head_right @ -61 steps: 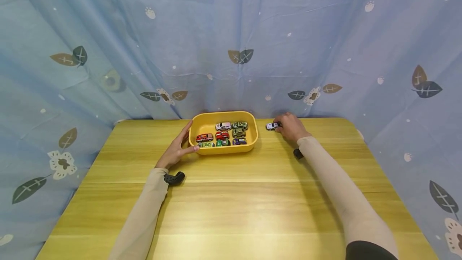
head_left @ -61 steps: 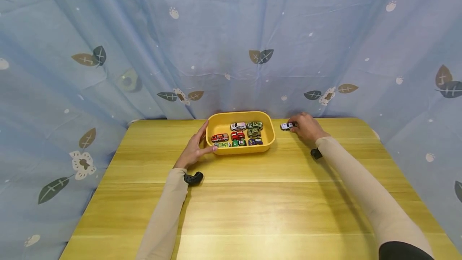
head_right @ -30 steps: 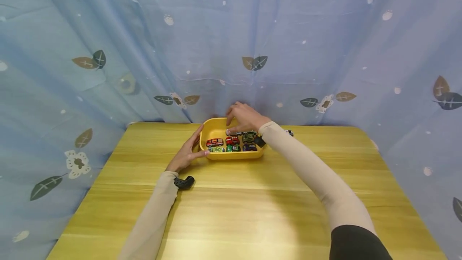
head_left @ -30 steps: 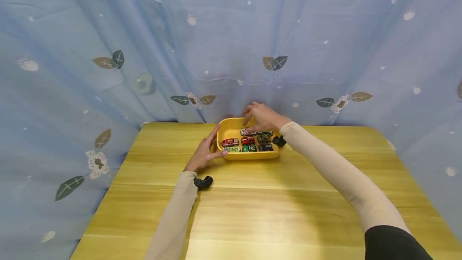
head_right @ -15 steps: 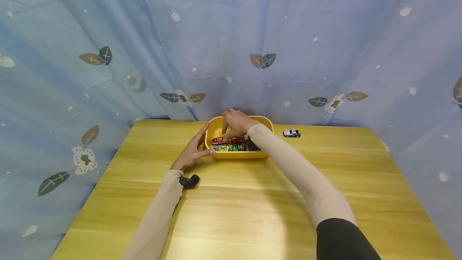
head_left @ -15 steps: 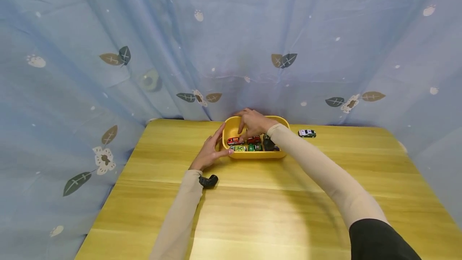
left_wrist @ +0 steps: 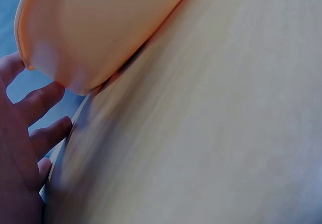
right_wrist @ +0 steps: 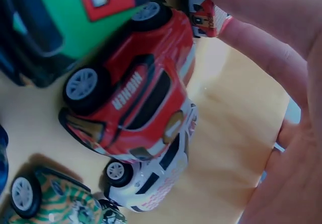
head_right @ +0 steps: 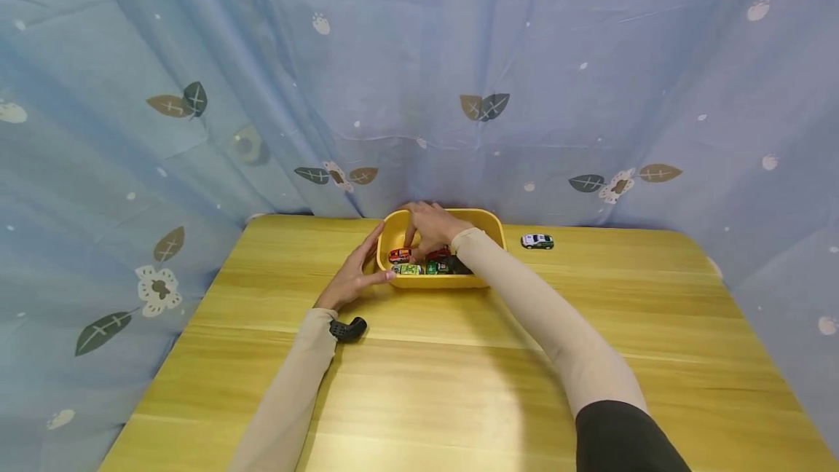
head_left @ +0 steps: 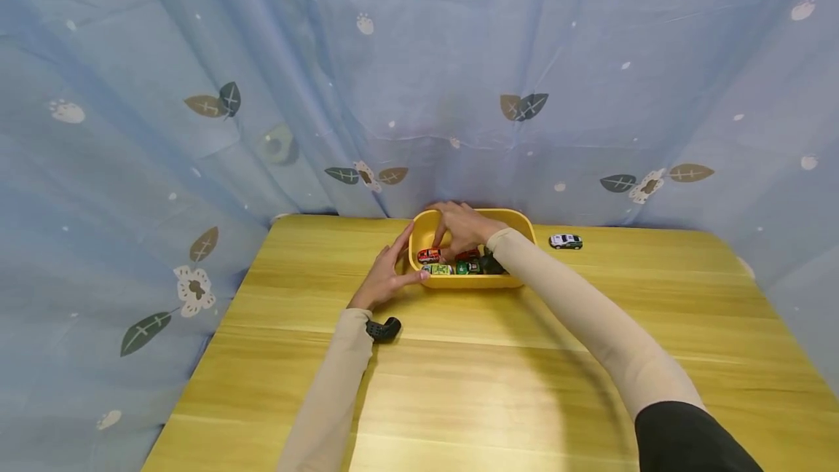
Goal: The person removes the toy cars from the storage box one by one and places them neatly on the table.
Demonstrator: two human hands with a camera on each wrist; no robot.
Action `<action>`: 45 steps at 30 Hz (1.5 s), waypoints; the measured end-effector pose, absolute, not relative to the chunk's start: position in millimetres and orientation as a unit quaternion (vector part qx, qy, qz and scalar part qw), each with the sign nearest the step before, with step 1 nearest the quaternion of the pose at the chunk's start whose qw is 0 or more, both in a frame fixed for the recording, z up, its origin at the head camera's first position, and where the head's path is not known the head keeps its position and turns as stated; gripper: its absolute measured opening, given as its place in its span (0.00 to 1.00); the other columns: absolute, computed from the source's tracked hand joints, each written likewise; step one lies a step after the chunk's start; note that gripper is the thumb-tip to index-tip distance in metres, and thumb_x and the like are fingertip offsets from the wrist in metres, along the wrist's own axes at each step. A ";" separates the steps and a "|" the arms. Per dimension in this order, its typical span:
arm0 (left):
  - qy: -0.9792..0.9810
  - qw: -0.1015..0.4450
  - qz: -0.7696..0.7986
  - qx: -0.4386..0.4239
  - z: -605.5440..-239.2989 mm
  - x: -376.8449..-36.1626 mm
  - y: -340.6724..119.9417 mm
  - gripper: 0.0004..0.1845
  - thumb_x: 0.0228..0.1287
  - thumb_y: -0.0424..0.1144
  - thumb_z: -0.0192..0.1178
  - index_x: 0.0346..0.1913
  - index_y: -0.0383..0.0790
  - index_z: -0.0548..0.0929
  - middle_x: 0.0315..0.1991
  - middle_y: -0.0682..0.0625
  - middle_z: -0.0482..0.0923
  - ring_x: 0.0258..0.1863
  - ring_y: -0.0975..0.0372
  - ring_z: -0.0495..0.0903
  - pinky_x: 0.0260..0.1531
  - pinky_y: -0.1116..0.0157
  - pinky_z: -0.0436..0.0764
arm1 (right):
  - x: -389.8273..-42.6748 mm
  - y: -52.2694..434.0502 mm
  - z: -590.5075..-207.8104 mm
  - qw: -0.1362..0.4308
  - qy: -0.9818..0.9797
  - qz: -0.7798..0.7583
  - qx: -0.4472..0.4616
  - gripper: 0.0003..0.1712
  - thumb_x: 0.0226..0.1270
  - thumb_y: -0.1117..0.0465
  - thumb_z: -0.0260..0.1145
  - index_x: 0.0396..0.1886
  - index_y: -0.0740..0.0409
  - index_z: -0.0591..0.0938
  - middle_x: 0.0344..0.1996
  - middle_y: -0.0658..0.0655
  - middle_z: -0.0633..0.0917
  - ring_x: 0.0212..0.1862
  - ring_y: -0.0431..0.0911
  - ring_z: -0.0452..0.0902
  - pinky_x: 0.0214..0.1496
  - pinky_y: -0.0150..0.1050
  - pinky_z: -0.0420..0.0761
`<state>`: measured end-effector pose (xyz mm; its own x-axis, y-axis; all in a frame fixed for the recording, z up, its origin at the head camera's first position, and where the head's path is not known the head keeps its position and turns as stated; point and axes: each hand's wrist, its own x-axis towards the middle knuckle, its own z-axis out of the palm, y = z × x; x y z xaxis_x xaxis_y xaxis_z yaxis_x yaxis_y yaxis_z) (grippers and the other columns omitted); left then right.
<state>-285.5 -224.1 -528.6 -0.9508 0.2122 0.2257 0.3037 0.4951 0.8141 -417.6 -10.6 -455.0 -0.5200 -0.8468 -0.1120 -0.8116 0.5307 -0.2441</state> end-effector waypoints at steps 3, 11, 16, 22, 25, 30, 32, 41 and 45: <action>-0.861 0.047 -0.482 -0.154 -527.3 -287.2 -222.5 0.57 0.64 0.57 0.72 0.88 0.58 0.48 0.84 0.46 0.60 0.82 0.51 0.64 0.84 0.36 0.37 | -417.2 -7.4 -455.3 0.104 0.872 -0.086 -0.471 0.15 0.55 0.46 0.84 0.43 0.40 0.96 0.83 0.60 0.63 0.84 0.61 0.55 0.83 0.69 0.57; -0.860 0.045 -0.484 -0.158 -523.5 -287.1 -218.5 0.57 0.64 0.57 0.72 0.88 0.57 0.48 0.84 0.45 0.60 0.82 0.50 0.64 0.84 0.36 0.37 | -413.5 -2.4 -452.7 0.097 0.871 -0.107 -0.470 0.13 0.56 0.47 0.85 0.38 0.45 0.96 0.84 0.61 0.61 0.83 0.62 0.51 0.81 0.68 0.56; -0.858 0.046 -0.487 -0.159 -524.0 -284.9 -215.7 0.57 0.64 0.56 0.72 0.88 0.55 0.48 0.83 0.43 0.60 0.81 0.48 0.65 0.84 0.35 0.39 | -410.9 0.2 -452.9 0.091 0.875 -0.110 -0.463 0.11 0.60 0.48 0.83 0.39 0.46 0.96 0.85 0.61 0.60 0.86 0.61 0.43 0.81 0.70 0.51; -0.858 0.047 -0.488 -0.152 -525.0 -281.7 -214.2 0.57 0.63 0.56 0.73 0.88 0.55 0.49 0.83 0.43 0.60 0.81 0.47 0.64 0.84 0.36 0.40 | -410.7 6.7 -447.9 0.079 0.877 -0.116 -0.460 0.09 0.66 0.53 0.79 0.44 0.48 0.95 0.84 0.62 0.62 0.87 0.61 0.40 0.83 0.69 0.48; -0.857 0.051 -0.492 -0.147 -525.7 -281.6 -215.6 0.58 0.61 0.57 0.73 0.88 0.55 0.50 0.83 0.43 0.62 0.80 0.47 0.66 0.85 0.38 0.41 | -412.4 12.7 -442.0 0.074 0.876 -0.123 -0.460 0.10 0.70 0.56 0.77 0.47 0.51 0.94 0.82 0.62 0.66 0.86 0.61 0.45 0.85 0.67 0.51; -0.855 0.060 -0.495 -0.145 -526.6 -282.7 -220.4 0.57 0.62 0.56 0.74 0.88 0.55 0.51 0.81 0.42 0.64 0.79 0.46 0.67 0.84 0.36 0.39 | -414.4 26.2 -429.7 0.049 0.870 -0.130 -0.474 0.13 0.73 0.56 0.73 0.52 0.55 0.92 0.72 0.60 0.79 0.78 0.60 0.60 0.80 0.62 0.64; -0.853 0.062 -0.497 -0.148 -527.2 -282.6 -220.3 0.57 0.62 0.54 0.74 0.88 0.54 0.51 0.81 0.42 0.64 0.79 0.45 0.68 0.84 0.36 0.39 | -413.4 35.8 -423.8 0.038 0.867 -0.134 -0.479 0.14 0.74 0.56 0.72 0.54 0.55 0.91 0.66 0.59 0.83 0.74 0.59 0.64 0.76 0.60 0.67; -0.835 0.047 -0.526 -0.155 -528.5 -284.0 -219.8 0.57 0.64 0.41 0.74 0.88 0.53 0.49 0.86 0.41 0.54 0.81 0.43 0.64 0.84 0.44 0.56 | -410.6 94.8 -393.4 0.007 0.890 -0.136 -0.435 0.16 0.72 0.56 0.73 0.56 0.54 0.90 0.52 0.57 0.90 0.61 0.57 0.69 0.60 0.54 0.69; -0.836 0.041 -0.524 -0.159 -527.4 -286.5 -219.8 0.57 0.65 0.40 0.73 0.88 0.51 0.47 0.86 0.41 0.51 0.83 0.43 0.59 0.84 0.44 0.55 | -408.7 127.4 -385.4 -0.003 0.905 -0.136 -0.404 0.16 0.72 0.57 0.73 0.56 0.54 0.90 0.53 0.58 0.90 0.60 0.58 0.69 0.60 0.56 0.68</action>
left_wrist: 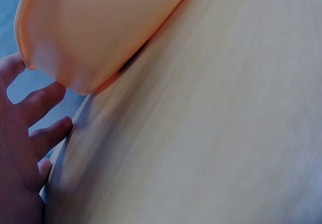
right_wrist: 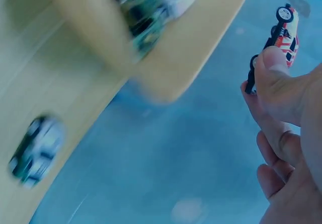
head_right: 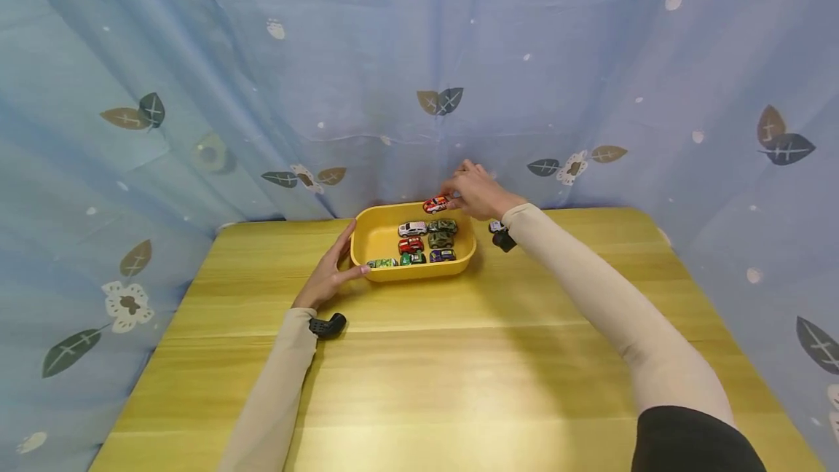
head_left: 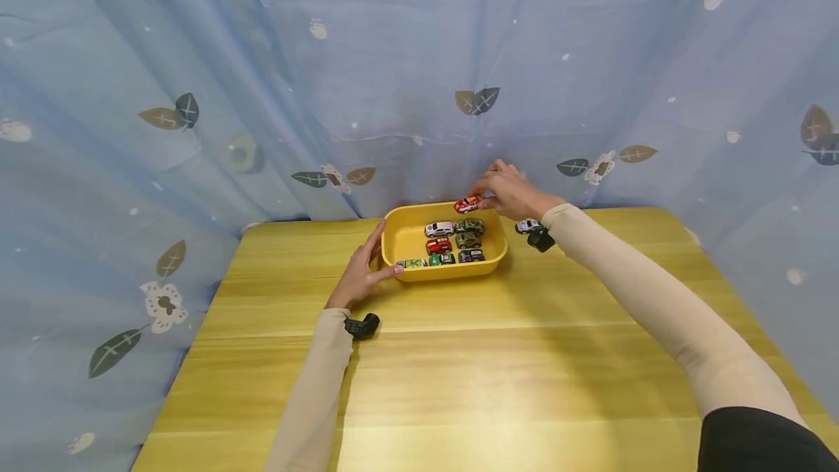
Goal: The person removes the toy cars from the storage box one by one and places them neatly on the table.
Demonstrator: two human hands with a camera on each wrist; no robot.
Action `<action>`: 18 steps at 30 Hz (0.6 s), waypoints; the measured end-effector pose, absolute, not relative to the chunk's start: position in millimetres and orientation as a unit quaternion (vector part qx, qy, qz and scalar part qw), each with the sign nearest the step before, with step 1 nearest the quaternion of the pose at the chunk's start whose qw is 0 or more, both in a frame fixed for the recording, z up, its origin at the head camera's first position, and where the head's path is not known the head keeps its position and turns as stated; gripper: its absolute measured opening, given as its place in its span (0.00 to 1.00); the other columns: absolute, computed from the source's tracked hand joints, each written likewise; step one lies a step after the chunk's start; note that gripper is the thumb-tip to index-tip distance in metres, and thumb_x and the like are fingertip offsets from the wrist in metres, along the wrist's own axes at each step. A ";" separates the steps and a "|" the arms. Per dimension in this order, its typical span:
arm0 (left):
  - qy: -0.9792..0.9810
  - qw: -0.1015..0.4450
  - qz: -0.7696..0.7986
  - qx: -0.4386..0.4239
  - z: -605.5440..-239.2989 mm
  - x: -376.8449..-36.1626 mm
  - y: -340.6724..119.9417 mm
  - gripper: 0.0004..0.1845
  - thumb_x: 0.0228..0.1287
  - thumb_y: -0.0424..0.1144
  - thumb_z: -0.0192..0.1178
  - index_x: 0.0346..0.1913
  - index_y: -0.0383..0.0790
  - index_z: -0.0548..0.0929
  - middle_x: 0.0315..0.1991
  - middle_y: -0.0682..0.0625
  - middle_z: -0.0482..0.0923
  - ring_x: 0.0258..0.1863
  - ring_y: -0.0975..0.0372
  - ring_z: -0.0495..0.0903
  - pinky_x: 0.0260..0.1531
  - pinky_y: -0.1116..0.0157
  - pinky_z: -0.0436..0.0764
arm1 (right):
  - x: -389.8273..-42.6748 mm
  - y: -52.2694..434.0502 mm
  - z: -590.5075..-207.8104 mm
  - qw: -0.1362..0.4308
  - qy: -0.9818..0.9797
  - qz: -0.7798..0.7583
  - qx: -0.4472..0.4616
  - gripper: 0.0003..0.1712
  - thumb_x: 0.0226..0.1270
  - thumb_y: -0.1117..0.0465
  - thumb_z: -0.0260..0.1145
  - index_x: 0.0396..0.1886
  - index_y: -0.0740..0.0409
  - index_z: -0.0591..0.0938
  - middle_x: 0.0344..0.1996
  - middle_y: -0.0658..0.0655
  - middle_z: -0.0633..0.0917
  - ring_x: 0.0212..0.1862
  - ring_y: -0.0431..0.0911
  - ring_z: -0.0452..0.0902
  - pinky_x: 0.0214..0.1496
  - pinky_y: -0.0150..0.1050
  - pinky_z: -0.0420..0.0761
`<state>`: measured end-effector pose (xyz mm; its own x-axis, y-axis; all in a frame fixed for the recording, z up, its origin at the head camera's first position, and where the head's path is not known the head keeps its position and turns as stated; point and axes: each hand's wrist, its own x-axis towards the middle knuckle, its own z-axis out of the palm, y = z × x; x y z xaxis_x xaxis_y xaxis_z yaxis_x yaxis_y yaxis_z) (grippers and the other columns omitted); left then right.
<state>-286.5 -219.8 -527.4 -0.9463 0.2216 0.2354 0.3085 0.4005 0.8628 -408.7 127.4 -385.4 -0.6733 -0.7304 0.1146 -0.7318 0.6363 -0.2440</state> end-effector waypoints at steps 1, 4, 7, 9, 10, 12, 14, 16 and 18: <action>-0.837 0.040 -0.522 -0.158 -527.0 -287.0 -220.3 0.57 0.66 0.40 0.73 0.88 0.50 0.46 0.86 0.40 0.51 0.83 0.43 0.58 0.84 0.44 0.55 | -409.0 135.1 -385.2 0.006 -0.908 0.133 0.398 0.16 0.72 0.57 0.73 0.56 0.54 0.90 0.53 0.59 0.90 0.61 0.58 0.69 0.61 0.57 0.68; -0.840 0.032 -0.519 -0.158 -522.4 -286.6 -221.1 0.57 0.66 0.38 0.73 0.88 0.45 0.45 0.86 0.36 0.50 0.83 0.42 0.57 0.84 0.44 0.54 | -407.6 159.7 -385.9 0.012 -0.917 0.126 0.378 0.16 0.72 0.58 0.73 0.56 0.55 0.90 0.53 0.60 0.90 0.61 0.60 0.69 0.61 0.59 0.68; -0.842 0.023 -0.516 -0.156 -508.2 -280.5 -219.1 0.56 0.65 0.37 0.73 0.87 0.39 0.46 0.85 0.33 0.50 0.83 0.39 0.57 0.84 0.44 0.56 | -405.5 185.3 -390.7 0.019 -0.927 0.116 0.356 0.14 0.73 0.59 0.72 0.56 0.55 0.91 0.52 0.60 0.90 0.62 0.61 0.69 0.59 0.60 0.68; -0.842 0.018 -0.516 -0.155 -497.0 -275.1 -216.8 0.56 0.65 0.36 0.73 0.86 0.35 0.47 0.85 0.33 0.50 0.82 0.38 0.58 0.83 0.44 0.57 | -402.4 201.8 -394.5 0.020 -0.932 0.114 0.343 0.14 0.74 0.60 0.72 0.55 0.56 0.91 0.51 0.60 0.90 0.61 0.62 0.69 0.59 0.61 0.67; -0.842 0.018 -0.517 -0.155 -492.2 -272.7 -215.5 0.55 0.65 0.36 0.72 0.86 0.34 0.48 0.85 0.32 0.50 0.82 0.37 0.58 0.83 0.43 0.57 | -400.6 209.5 -396.7 0.022 -0.934 0.113 0.338 0.13 0.73 0.61 0.72 0.55 0.56 0.91 0.51 0.60 0.90 0.61 0.62 0.69 0.58 0.61 0.68; -0.841 0.014 -0.519 -0.153 -485.6 -269.1 -213.5 0.55 0.65 0.35 0.72 0.86 0.33 0.48 0.85 0.33 0.49 0.82 0.37 0.57 0.83 0.42 0.57 | -395.9 223.0 -401.4 0.026 -0.936 0.107 0.335 0.13 0.72 0.62 0.73 0.54 0.56 0.91 0.50 0.61 0.91 0.61 0.64 0.70 0.57 0.62 0.69; -0.838 0.016 -0.523 -0.155 -491.4 -271.7 -214.2 0.55 0.65 0.35 0.72 0.86 0.35 0.47 0.86 0.34 0.49 0.83 0.38 0.57 0.83 0.42 0.56 | -391.4 234.4 -406.7 0.029 -0.937 0.104 0.332 0.13 0.71 0.62 0.74 0.53 0.57 0.92 0.50 0.62 0.91 0.60 0.64 0.71 0.56 0.62 0.70; -0.834 0.023 -0.528 -0.158 -504.4 -277.0 -215.6 0.56 0.65 0.37 0.72 0.87 0.41 0.47 0.86 0.38 0.49 0.83 0.40 0.56 0.84 0.43 0.55 | -386.3 243.6 -412.4 0.032 -0.937 0.102 0.332 0.12 0.70 0.63 0.75 0.51 0.57 0.92 0.50 0.62 0.91 0.58 0.63 0.72 0.55 0.60 0.70; -0.831 0.030 -0.532 -0.160 -517.1 -281.9 -217.0 0.56 0.65 0.39 0.73 0.88 0.46 0.47 0.87 0.41 0.48 0.84 0.43 0.56 0.85 0.45 0.54 | -382.7 251.0 -418.7 0.033 -0.938 0.102 0.329 0.11 0.68 0.63 0.75 0.49 0.57 0.93 0.50 0.62 0.92 0.56 0.62 0.72 0.54 0.60 0.70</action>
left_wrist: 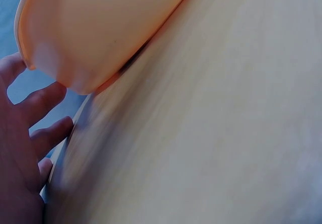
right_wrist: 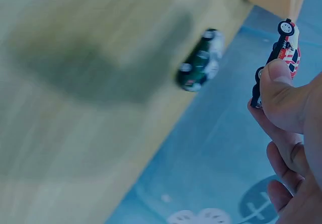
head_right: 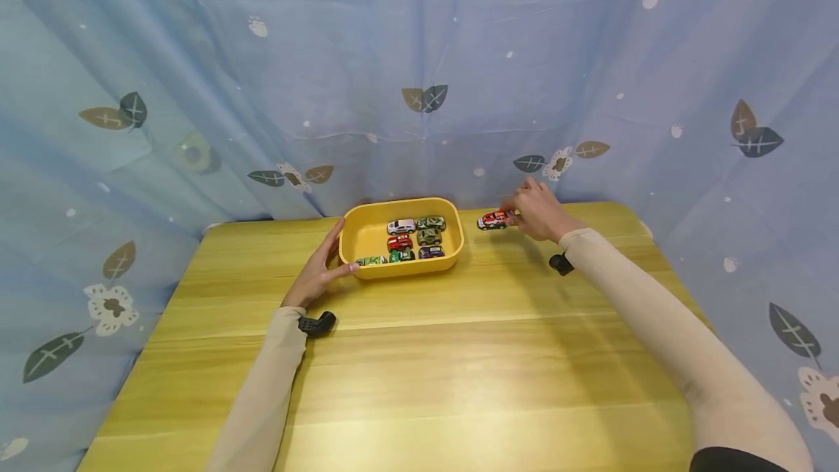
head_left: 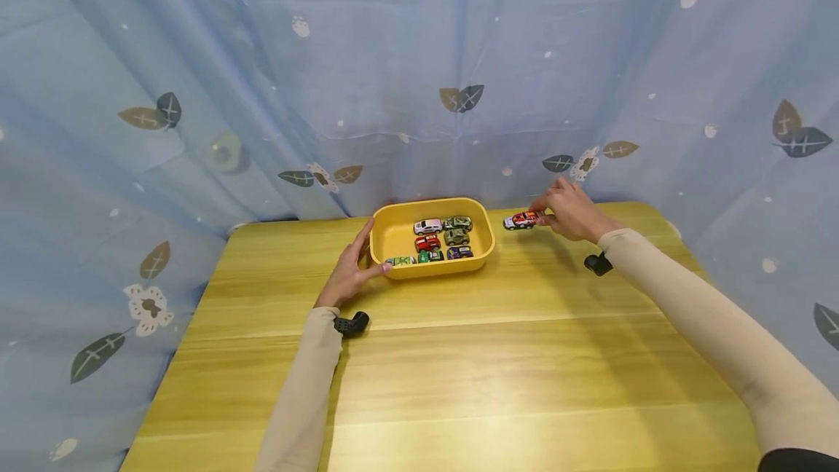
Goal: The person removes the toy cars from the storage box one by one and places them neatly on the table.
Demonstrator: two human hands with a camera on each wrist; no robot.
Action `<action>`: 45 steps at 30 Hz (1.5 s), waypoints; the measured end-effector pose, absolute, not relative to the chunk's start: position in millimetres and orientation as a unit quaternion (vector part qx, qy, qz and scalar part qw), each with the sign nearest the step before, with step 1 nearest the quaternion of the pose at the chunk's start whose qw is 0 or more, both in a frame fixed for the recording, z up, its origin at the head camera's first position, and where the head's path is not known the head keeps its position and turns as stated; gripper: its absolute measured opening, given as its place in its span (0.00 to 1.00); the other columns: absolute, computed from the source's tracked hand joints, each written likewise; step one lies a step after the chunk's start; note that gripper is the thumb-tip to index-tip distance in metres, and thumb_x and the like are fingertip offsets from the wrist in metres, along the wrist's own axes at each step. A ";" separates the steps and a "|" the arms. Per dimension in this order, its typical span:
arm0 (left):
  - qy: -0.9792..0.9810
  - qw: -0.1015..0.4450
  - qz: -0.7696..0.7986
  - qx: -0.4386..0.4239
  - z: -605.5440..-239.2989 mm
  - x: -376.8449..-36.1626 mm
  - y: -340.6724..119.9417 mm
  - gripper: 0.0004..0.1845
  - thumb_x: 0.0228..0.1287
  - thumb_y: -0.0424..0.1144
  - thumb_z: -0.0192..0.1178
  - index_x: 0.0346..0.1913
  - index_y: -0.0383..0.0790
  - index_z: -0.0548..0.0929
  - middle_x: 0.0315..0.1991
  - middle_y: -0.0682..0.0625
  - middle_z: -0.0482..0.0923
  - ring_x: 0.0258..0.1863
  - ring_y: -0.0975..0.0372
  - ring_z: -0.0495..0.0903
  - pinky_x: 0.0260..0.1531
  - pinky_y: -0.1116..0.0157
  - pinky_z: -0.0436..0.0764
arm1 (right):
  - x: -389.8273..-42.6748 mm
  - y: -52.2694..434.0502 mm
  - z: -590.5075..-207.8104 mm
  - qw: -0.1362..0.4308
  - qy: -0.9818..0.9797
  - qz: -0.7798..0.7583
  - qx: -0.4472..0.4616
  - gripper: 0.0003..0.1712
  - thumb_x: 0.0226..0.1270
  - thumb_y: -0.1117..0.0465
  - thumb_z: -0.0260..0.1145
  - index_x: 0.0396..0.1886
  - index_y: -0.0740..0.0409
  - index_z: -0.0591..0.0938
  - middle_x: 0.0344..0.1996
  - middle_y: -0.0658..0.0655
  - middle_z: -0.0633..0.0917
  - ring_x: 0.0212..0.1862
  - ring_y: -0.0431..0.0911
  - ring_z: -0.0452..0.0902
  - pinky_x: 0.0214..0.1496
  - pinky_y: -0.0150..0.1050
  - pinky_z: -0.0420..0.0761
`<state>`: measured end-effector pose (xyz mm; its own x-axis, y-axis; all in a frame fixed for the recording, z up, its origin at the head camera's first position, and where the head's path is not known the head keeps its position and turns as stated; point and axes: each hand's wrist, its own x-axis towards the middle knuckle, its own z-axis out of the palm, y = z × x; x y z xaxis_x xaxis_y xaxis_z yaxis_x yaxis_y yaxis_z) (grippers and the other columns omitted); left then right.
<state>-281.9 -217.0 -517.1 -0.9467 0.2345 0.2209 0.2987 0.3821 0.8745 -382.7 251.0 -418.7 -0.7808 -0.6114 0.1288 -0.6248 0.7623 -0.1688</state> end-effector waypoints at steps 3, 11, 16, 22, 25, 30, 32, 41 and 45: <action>-0.829 0.040 -0.535 -0.159 -529.5 -287.7 -220.9 0.56 0.65 0.39 0.73 0.88 0.51 0.47 0.88 0.46 0.47 0.85 0.45 0.55 0.85 0.47 0.53 | -382.8 255.0 -429.7 0.033 -0.939 0.099 0.327 0.11 0.68 0.63 0.76 0.49 0.56 0.93 0.50 0.61 0.92 0.56 0.61 0.71 0.55 0.60 0.69; -0.832 0.027 -0.532 -0.156 -523.8 -288.5 -220.6 0.57 0.65 0.35 0.73 0.88 0.44 0.45 0.88 0.42 0.44 0.85 0.42 0.54 0.85 0.46 0.52 | -383.8 253.6 -458.6 0.035 -0.942 0.093 0.320 0.13 0.65 0.61 0.78 0.49 0.57 0.93 0.48 0.62 0.91 0.53 0.59 0.72 0.48 0.52 0.68; -0.832 0.014 -0.530 -0.162 -501.0 -277.3 -214.2 0.56 0.65 0.35 0.73 0.86 0.35 0.46 0.87 0.37 0.45 0.83 0.40 0.56 0.84 0.45 0.55 | -383.4 251.0 -471.4 0.035 -0.943 0.092 0.317 0.13 0.65 0.62 0.78 0.49 0.56 0.93 0.46 0.61 0.91 0.55 0.60 0.73 0.49 0.54 0.70; -0.830 0.015 -0.535 -0.158 -488.9 -268.4 -208.4 0.55 0.65 0.35 0.72 0.86 0.33 0.48 0.86 0.35 0.47 0.83 0.39 0.56 0.84 0.44 0.55 | -382.2 249.6 -482.6 0.027 -0.943 0.099 0.316 0.13 0.66 0.63 0.77 0.50 0.57 0.93 0.45 0.59 0.91 0.53 0.58 0.73 0.53 0.57 0.74; -0.831 0.012 -0.533 -0.159 -489.9 -268.7 -207.8 0.55 0.65 0.35 0.72 0.86 0.34 0.48 0.86 0.36 0.47 0.83 0.39 0.56 0.84 0.44 0.55 | -381.5 249.2 -485.8 0.025 -0.944 0.093 0.316 0.13 0.66 0.62 0.77 0.50 0.58 0.93 0.44 0.59 0.91 0.51 0.58 0.73 0.53 0.58 0.75; -0.834 0.015 -0.529 -0.153 -505.4 -280.2 -213.6 0.56 0.64 0.34 0.73 0.87 0.36 0.47 0.87 0.37 0.46 0.84 0.40 0.55 0.84 0.44 0.54 | -385.1 246.0 -484.4 0.031 -0.941 0.080 0.326 0.14 0.65 0.62 0.78 0.50 0.59 0.93 0.43 0.59 0.91 0.50 0.58 0.74 0.56 0.59 0.75; -0.836 0.021 -0.528 -0.151 -514.4 -286.5 -217.1 0.57 0.65 0.35 0.73 0.87 0.40 0.46 0.87 0.39 0.45 0.84 0.41 0.54 0.85 0.45 0.53 | -386.5 244.1 -481.8 0.031 -0.942 0.076 0.327 0.14 0.64 0.62 0.79 0.49 0.59 0.93 0.44 0.60 0.91 0.51 0.59 0.74 0.57 0.60 0.75; -0.834 0.036 -0.530 -0.150 -525.5 -291.1 -218.8 0.57 0.64 0.39 0.74 0.88 0.50 0.47 0.88 0.47 0.46 0.85 0.46 0.55 0.85 0.47 0.54 | -385.9 237.0 -469.7 -0.002 -0.953 0.068 0.295 0.17 0.58 0.58 0.84 0.48 0.54 0.93 0.51 0.59 0.91 0.58 0.60 0.72 0.53 0.58 0.66; -0.835 0.039 -0.526 -0.156 -527.5 -289.9 -219.5 0.57 0.64 0.40 0.74 0.88 0.51 0.48 0.88 0.47 0.47 0.85 0.46 0.56 0.85 0.48 0.54 | -384.4 232.2 -458.5 0.001 -0.958 0.105 0.266 0.21 0.55 0.56 0.85 0.49 0.54 0.93 0.55 0.62 0.90 0.62 0.63 0.68 0.54 0.61 0.62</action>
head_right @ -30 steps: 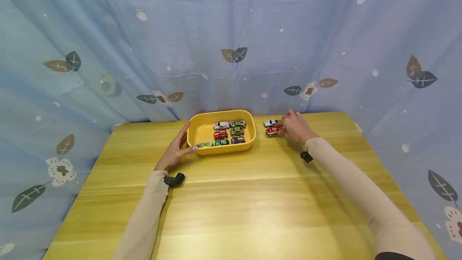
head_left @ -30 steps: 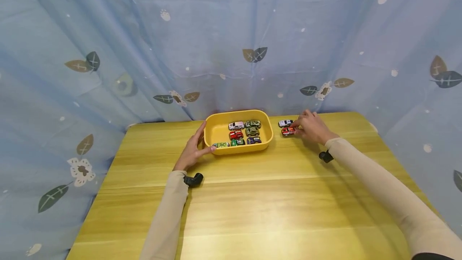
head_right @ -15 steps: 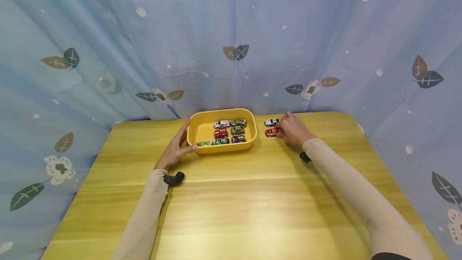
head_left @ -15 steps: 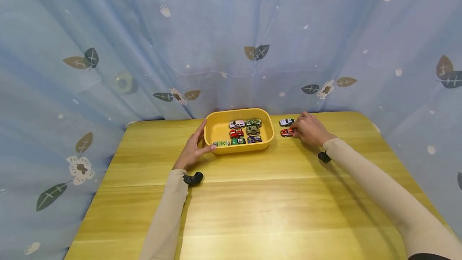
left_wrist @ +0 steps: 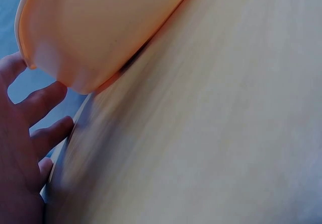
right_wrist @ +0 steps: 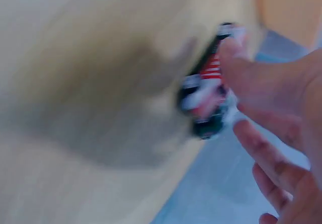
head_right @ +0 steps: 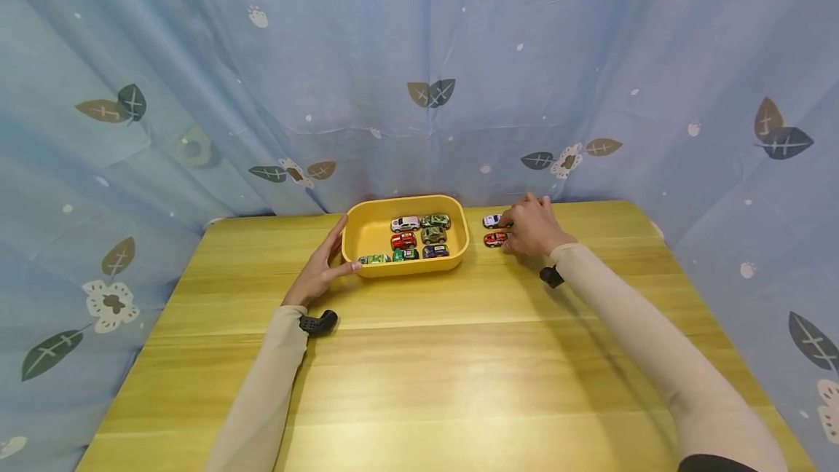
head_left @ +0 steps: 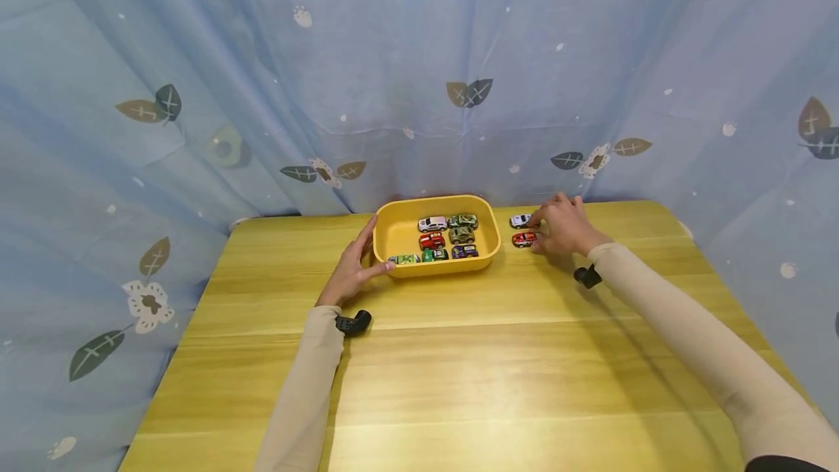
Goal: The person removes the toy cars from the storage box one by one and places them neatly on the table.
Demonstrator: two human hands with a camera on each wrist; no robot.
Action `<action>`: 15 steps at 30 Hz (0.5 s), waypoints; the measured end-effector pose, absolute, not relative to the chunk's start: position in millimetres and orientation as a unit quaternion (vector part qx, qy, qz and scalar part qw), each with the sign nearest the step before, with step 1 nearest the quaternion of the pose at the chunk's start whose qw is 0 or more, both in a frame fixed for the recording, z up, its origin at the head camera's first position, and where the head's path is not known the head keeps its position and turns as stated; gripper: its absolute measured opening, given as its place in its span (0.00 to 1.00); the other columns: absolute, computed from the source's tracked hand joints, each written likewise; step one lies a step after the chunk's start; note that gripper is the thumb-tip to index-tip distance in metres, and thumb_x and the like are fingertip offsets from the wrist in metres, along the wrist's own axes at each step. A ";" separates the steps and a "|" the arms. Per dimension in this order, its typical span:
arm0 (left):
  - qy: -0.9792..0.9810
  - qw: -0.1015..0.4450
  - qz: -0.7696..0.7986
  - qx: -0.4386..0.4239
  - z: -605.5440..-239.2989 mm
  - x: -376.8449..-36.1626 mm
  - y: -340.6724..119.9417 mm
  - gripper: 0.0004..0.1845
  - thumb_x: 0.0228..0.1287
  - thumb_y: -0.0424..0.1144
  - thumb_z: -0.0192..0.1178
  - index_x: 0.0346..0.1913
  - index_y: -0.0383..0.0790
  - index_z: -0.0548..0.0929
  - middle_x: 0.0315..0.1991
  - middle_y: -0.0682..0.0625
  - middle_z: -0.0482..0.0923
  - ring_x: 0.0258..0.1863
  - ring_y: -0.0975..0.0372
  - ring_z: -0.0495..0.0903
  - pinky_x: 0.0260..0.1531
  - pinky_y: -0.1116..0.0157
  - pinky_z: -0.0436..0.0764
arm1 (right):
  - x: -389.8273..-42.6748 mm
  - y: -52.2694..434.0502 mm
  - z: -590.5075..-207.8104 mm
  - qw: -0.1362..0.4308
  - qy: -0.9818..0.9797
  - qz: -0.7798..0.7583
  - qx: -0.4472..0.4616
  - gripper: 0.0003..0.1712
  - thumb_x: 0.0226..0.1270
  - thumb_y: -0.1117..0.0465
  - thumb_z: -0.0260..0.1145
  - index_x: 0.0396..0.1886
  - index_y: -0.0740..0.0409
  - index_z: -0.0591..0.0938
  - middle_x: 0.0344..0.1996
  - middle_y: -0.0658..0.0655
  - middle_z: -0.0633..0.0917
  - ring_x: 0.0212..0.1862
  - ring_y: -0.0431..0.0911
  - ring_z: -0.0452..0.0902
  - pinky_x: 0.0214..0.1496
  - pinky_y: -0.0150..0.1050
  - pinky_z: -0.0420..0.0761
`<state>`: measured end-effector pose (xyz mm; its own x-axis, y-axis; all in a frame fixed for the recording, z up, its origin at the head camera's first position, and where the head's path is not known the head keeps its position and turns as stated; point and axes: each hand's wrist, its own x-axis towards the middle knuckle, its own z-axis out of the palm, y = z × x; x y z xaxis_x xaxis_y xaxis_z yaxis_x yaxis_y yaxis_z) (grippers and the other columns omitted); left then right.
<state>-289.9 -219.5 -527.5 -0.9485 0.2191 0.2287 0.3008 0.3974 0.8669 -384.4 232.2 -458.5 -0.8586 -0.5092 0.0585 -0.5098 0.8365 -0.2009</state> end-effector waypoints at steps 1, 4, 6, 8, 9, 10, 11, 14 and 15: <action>-0.835 0.040 -0.525 -0.157 -528.1 -289.9 -219.9 0.56 0.65 0.40 0.74 0.88 0.50 0.48 0.88 0.47 0.47 0.85 0.46 0.56 0.85 0.47 0.54 | -385.5 229.7 -454.5 0.009 -0.958 0.119 0.262 0.22 0.54 0.55 0.85 0.50 0.54 0.93 0.56 0.63 0.89 0.63 0.64 0.67 0.55 0.62 0.61; -0.837 0.040 -0.523 -0.156 -527.8 -289.0 -221.3 0.56 0.64 0.41 0.73 0.88 0.50 0.48 0.88 0.46 0.47 0.84 0.45 0.57 0.85 0.46 0.54 | -389.5 217.3 -439.9 0.036 -0.954 0.153 0.256 0.24 0.56 0.49 0.84 0.51 0.54 0.92 0.61 0.65 0.85 0.68 0.66 0.64 0.58 0.64 0.59; -0.839 0.040 -0.521 -0.154 -527.1 -288.6 -221.9 0.56 0.64 0.41 0.73 0.88 0.50 0.48 0.88 0.45 0.47 0.84 0.44 0.57 0.85 0.46 0.55 | -392.2 203.7 -429.1 0.043 -0.949 0.172 0.260 0.24 0.58 0.46 0.83 0.50 0.53 0.93 0.64 0.65 0.83 0.71 0.66 0.62 0.61 0.66 0.57; -0.840 0.038 -0.519 -0.152 -525.5 -288.0 -221.8 0.56 0.64 0.42 0.73 0.88 0.51 0.48 0.88 0.46 0.47 0.84 0.45 0.58 0.84 0.46 0.56 | -393.7 186.4 -418.2 0.039 -0.944 0.184 0.272 0.25 0.58 0.42 0.82 0.48 0.52 0.94 0.69 0.63 0.80 0.74 0.66 0.60 0.65 0.67 0.56; -0.841 0.038 -0.518 -0.153 -525.3 -288.1 -221.6 0.56 0.65 0.42 0.73 0.88 0.51 0.48 0.88 0.46 0.48 0.84 0.45 0.58 0.84 0.46 0.56 | -393.9 177.0 -413.1 0.034 -0.939 0.189 0.284 0.25 0.58 0.41 0.81 0.48 0.52 0.94 0.71 0.62 0.78 0.75 0.66 0.60 0.66 0.68 0.56; -0.841 0.038 -0.518 -0.153 -525.3 -288.2 -221.5 0.56 0.65 0.42 0.73 0.88 0.51 0.48 0.88 0.45 0.48 0.84 0.44 0.58 0.84 0.46 0.56 | -393.7 166.6 -408.3 0.026 -0.935 0.193 0.298 0.24 0.57 0.41 0.81 0.46 0.51 0.95 0.74 0.62 0.76 0.76 0.66 0.59 0.68 0.69 0.55; -0.840 0.039 -0.519 -0.154 -525.0 -288.2 -221.2 0.56 0.64 0.42 0.73 0.88 0.51 0.48 0.88 0.45 0.48 0.83 0.44 0.58 0.84 0.46 0.57 | -394.4 156.1 -404.5 0.018 -0.929 0.194 0.313 0.23 0.57 0.40 0.81 0.45 0.50 0.95 0.75 0.61 0.74 0.77 0.65 0.58 0.70 0.70 0.55; -0.836 0.037 -0.524 -0.158 -525.5 -288.5 -219.0 0.57 0.65 0.40 0.73 0.88 0.49 0.47 0.88 0.44 0.47 0.84 0.44 0.58 0.84 0.46 0.56 | -395.7 123.0 -397.7 -0.004 -0.909 0.194 0.369 0.20 0.57 0.41 0.82 0.42 0.48 0.96 0.80 0.60 0.69 0.81 0.64 0.54 0.74 0.72 0.54; -0.836 0.034 -0.524 -0.158 -521.4 -286.6 -217.5 0.57 0.65 0.39 0.74 0.88 0.47 0.47 0.87 0.43 0.47 0.83 0.43 0.58 0.84 0.46 0.56 | -396.5 112.4 -398.0 -0.010 -0.900 0.192 0.390 0.18 0.57 0.42 0.82 0.41 0.47 0.96 0.81 0.60 0.67 0.81 0.63 0.52 0.76 0.72 0.53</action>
